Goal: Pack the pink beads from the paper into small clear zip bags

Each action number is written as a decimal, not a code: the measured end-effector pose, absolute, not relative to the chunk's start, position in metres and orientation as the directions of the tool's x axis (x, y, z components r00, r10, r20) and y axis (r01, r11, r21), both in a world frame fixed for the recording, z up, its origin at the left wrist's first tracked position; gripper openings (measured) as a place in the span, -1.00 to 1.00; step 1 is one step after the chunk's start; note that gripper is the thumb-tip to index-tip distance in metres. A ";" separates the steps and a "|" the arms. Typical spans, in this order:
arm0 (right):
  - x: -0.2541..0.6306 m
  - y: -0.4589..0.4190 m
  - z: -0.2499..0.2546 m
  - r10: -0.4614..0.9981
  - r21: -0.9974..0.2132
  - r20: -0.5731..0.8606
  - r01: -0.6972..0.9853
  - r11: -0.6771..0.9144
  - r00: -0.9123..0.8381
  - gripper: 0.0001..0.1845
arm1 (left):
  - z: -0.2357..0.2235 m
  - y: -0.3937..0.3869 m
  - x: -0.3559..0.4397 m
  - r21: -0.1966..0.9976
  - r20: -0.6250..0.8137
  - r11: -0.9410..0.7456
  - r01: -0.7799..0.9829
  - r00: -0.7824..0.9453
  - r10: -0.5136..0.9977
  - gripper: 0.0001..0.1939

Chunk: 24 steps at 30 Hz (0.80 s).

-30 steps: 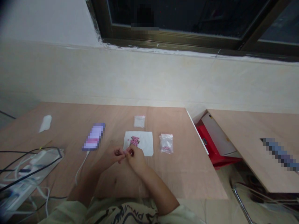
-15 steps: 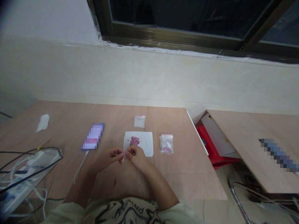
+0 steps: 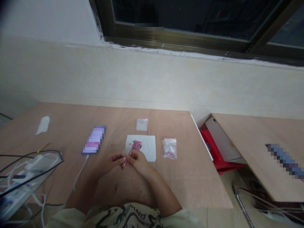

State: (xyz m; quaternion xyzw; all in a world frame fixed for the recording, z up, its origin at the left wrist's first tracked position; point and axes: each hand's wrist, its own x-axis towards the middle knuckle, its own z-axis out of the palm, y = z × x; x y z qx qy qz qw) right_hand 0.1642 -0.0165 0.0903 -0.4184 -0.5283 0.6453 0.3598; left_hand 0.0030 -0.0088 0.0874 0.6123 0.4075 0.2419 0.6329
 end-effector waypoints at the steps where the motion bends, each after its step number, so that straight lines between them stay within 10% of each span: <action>1: 0.164 -0.018 0.089 0.910 -0.982 -0.163 -0.024 -0.185 -0.381 -0.69 | 0.087 -0.010 0.003 0.974 -0.213 0.135 0.180 0.544 0.812 -0.75; 20: 0.147 -0.033 0.087 0.979 -0.967 -0.156 0.221 -0.124 -0.134 -0.91 | 0.092 -0.021 -0.002 0.858 -0.148 0.041 0.512 0.170 0.974 -0.98; 24: 0.141 -0.030 0.088 0.966 -0.981 -0.150 0.150 -0.119 -0.210 -0.90 | 0.092 -0.015 -0.001 0.906 -0.024 -0.096 0.412 0.276 0.961 -0.60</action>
